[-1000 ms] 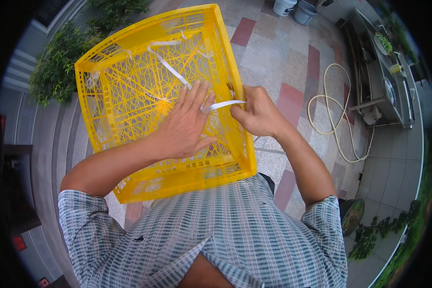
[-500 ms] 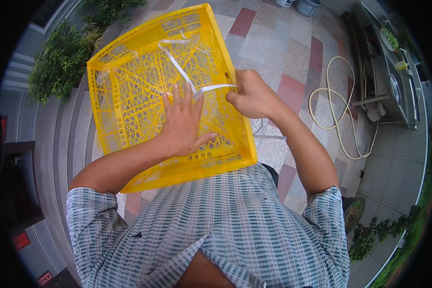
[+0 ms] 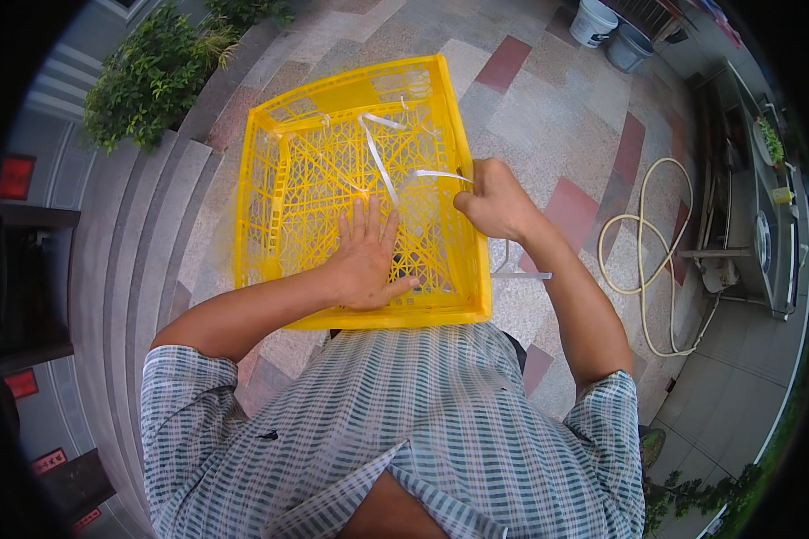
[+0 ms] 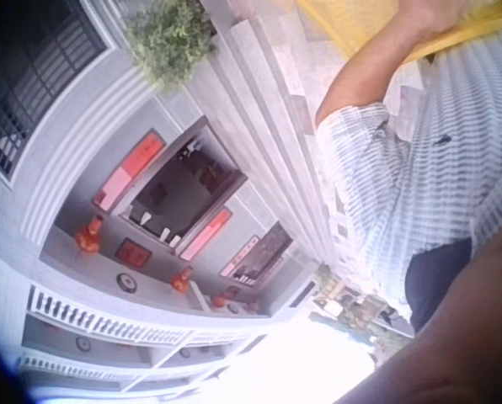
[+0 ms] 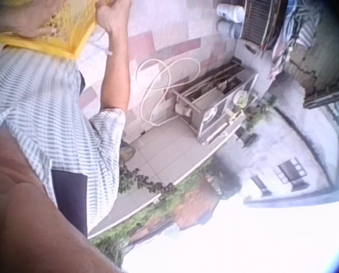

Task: The person threads a white plastic tie through the holes of a yellow plastic crate, ties it, and secures it. They then walk down a set of stairs and place the crate on a cluttered shelf.

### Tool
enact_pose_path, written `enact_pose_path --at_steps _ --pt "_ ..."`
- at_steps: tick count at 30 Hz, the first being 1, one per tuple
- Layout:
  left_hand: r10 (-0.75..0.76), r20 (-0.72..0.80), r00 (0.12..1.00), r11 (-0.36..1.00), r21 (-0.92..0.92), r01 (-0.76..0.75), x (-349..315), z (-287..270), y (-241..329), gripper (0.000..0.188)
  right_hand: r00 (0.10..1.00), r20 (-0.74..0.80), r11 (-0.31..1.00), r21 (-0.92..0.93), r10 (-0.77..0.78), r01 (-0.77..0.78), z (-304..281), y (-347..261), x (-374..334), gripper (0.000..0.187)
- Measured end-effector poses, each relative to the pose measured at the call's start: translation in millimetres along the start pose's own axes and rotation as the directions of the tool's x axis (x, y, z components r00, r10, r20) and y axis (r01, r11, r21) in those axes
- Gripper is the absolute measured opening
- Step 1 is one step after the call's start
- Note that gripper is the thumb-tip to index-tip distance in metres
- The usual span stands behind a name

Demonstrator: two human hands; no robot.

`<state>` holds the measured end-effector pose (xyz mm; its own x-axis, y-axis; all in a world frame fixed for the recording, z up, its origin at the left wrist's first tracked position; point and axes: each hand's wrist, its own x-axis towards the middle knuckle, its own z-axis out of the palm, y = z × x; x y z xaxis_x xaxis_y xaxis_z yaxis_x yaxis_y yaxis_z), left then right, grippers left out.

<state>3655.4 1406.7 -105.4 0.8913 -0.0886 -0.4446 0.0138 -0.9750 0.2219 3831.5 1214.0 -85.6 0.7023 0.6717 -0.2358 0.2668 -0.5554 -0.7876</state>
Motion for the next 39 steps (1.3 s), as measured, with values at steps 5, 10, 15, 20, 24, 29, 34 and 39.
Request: enact_pose_path --at_steps 5,10,15,20,24,29,34,39 --pt "0.027 -0.033 0.999 0.998 -0.051 -0.028 37 -18 -34 0.112 0.995 -0.099 0.996 0.086 0.010 -0.002 -11 -4 18 0.020" --pt "-0.070 -0.178 0.982 0.997 -0.004 0.071 104 -59 -69 0.111 0.999 -0.037 1.000 0.015 0.011 -0.010 -45 -4 40 0.023" --pt "-0.014 -0.067 0.998 0.996 -0.087 0.008 162 -76 -117 0.115 0.999 -0.044 0.998 0.055 0.031 -0.028 -61 -12 85 0.022" --pt "-0.092 -0.121 0.988 0.996 -0.015 0.091 193 -117 -130 0.116 0.997 -0.071 0.998 0.042 0.044 -0.041 -83 -33 111 0.021" --pt "-0.041 -0.109 0.993 0.999 -0.012 0.040 217 -108 -136 0.114 0.995 -0.078 0.998 -0.003 0.064 -0.065 -93 -13 137 0.022" --pt "0.105 0.001 0.994 0.994 -0.009 -0.105 229 -139 -148 0.109 0.985 -0.147 0.993 -0.056 0.091 -0.100 -107 -9 168 0.021" --pt "0.257 -0.149 0.955 0.943 -0.177 -0.282 237 -202 -175 0.095 0.953 -0.242 0.983 0.029 0.183 -0.181 -120 8 193 0.022" --pt "-0.057 -0.766 0.640 0.856 -0.368 -0.364 223 -240 -224 0.077 0.914 -0.299 0.957 0.178 0.275 -0.229 -141 34 230 0.028"
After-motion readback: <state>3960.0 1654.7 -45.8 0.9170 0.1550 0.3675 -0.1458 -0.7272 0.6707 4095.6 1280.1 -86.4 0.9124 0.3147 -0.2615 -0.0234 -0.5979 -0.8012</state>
